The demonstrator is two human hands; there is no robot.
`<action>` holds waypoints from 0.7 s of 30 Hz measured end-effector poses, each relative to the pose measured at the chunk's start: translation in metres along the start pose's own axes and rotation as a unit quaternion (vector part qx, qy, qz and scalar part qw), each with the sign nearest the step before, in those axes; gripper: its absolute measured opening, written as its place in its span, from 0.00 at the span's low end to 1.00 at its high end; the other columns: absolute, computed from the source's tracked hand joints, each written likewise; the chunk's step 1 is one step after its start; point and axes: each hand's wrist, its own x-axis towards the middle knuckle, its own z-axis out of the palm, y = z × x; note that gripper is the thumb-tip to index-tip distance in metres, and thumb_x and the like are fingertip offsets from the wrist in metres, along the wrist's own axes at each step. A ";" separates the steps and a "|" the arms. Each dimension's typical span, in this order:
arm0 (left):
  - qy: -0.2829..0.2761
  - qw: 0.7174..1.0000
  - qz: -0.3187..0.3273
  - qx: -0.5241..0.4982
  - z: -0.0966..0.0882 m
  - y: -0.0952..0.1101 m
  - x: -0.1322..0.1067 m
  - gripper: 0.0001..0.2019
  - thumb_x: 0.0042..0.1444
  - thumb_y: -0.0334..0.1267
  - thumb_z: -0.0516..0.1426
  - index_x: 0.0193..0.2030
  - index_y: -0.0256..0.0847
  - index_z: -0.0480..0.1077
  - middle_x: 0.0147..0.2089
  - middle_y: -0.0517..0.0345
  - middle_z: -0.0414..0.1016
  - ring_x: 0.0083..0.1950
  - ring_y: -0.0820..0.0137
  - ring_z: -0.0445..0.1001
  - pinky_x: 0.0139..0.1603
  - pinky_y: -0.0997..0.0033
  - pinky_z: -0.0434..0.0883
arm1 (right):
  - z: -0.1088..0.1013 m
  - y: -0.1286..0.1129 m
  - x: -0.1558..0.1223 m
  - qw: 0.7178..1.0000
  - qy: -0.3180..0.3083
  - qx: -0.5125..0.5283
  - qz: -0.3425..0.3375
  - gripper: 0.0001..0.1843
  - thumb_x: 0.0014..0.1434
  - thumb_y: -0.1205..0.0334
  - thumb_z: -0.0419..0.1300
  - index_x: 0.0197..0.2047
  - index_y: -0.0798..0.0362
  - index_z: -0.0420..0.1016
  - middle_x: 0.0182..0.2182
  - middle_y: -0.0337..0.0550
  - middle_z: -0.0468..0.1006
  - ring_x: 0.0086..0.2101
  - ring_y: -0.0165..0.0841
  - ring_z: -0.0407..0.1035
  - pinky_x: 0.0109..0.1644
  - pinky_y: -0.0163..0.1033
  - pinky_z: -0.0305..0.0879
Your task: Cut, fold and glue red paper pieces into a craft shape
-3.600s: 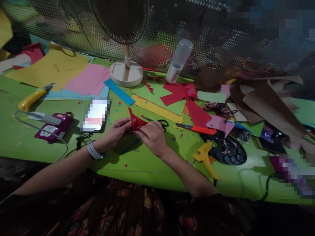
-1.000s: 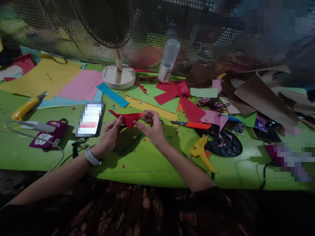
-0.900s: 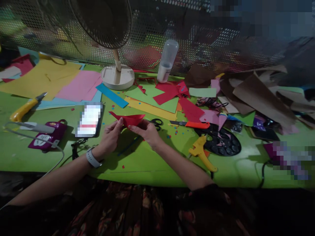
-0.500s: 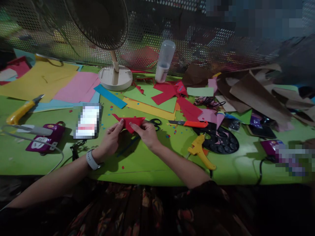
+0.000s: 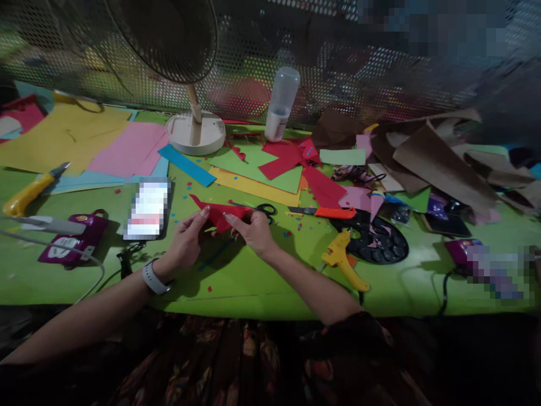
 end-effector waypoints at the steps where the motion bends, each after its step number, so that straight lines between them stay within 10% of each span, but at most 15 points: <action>1: -0.013 1.000 0.011 0.004 0.000 0.000 -0.001 0.11 0.53 0.47 0.63 0.37 0.43 0.76 0.38 0.57 0.80 0.37 0.70 0.77 0.31 0.73 0.73 | 0.000 0.000 0.000 1.000 0.002 -0.001 0.001 0.17 0.45 0.48 0.70 0.26 0.54 0.76 0.17 0.36 0.73 0.16 0.25 0.63 0.20 0.33 0.60; 21: -0.065 0.997 -0.016 0.036 0.000 -0.004 0.000 0.12 0.49 0.39 0.66 0.41 0.39 0.76 0.37 0.54 0.81 0.34 0.72 0.77 0.39 0.71 0.74 | -0.002 0.008 0.004 0.999 -0.012 0.030 0.029 0.18 0.45 0.47 0.70 0.25 0.53 0.73 0.14 0.33 0.70 0.14 0.25 0.61 0.19 0.33 0.62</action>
